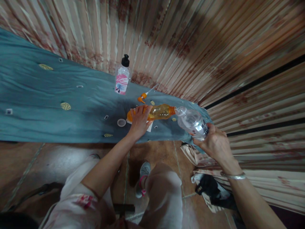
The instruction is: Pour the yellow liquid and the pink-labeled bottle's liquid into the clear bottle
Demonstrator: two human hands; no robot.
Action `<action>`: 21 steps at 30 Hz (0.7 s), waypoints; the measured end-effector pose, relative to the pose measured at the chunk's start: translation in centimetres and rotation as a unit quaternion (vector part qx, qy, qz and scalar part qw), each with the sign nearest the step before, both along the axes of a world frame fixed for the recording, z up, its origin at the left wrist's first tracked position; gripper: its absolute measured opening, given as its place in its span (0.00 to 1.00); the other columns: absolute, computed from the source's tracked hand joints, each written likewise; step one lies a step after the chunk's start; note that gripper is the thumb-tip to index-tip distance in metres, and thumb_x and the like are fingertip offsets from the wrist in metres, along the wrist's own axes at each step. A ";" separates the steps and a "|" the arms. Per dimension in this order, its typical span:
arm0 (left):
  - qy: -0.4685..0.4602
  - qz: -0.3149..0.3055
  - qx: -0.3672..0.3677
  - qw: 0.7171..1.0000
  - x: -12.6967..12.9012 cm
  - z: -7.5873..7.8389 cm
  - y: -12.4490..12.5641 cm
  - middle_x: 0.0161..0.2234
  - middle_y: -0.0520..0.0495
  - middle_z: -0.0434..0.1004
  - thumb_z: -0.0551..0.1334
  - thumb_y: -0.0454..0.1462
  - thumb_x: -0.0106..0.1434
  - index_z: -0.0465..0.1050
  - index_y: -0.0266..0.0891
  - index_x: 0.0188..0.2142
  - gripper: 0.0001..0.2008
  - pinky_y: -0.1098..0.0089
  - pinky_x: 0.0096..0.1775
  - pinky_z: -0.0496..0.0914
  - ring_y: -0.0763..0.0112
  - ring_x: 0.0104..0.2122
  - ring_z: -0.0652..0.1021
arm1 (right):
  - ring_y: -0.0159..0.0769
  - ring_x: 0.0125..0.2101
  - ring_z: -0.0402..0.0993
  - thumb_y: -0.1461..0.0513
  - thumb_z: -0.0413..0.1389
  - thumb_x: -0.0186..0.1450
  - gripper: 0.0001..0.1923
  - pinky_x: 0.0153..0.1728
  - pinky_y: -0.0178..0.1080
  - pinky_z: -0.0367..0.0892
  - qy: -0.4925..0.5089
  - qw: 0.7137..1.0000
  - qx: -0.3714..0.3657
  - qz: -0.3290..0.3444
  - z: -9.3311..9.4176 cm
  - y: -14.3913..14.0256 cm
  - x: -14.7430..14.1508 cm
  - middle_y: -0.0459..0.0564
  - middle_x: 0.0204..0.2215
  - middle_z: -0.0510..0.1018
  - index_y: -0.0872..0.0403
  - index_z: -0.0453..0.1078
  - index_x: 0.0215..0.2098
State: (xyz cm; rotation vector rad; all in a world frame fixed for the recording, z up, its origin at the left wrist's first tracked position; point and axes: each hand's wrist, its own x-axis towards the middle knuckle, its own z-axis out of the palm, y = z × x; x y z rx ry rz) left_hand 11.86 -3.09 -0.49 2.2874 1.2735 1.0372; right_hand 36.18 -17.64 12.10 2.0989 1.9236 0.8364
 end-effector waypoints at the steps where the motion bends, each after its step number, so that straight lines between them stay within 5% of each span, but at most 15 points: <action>1: -0.001 0.000 0.000 1.000 0.0 0.0 0.0 0.55 0.39 0.65 0.64 0.38 0.59 0.57 0.40 0.57 0.28 0.47 0.55 0.55 0.49 0.54 0.64 | 0.49 0.32 0.73 0.42 0.52 0.58 0.37 0.34 0.42 0.63 -0.001 1.000 -0.001 -0.001 0.0 0.0 0.0 0.63 0.30 0.76 0.66 0.62 0.49; 21: 0.005 0.006 0.005 1.000 0.0 0.0 0.0 0.55 0.38 0.65 0.64 0.39 0.59 0.58 0.39 0.57 0.29 0.46 0.54 0.56 0.49 0.53 0.65 | 0.49 0.31 0.73 0.41 0.53 0.57 0.37 0.34 0.43 0.64 -0.011 1.000 0.000 -0.002 -0.2 0.0 0.3 0.62 0.30 0.76 0.66 0.62 0.49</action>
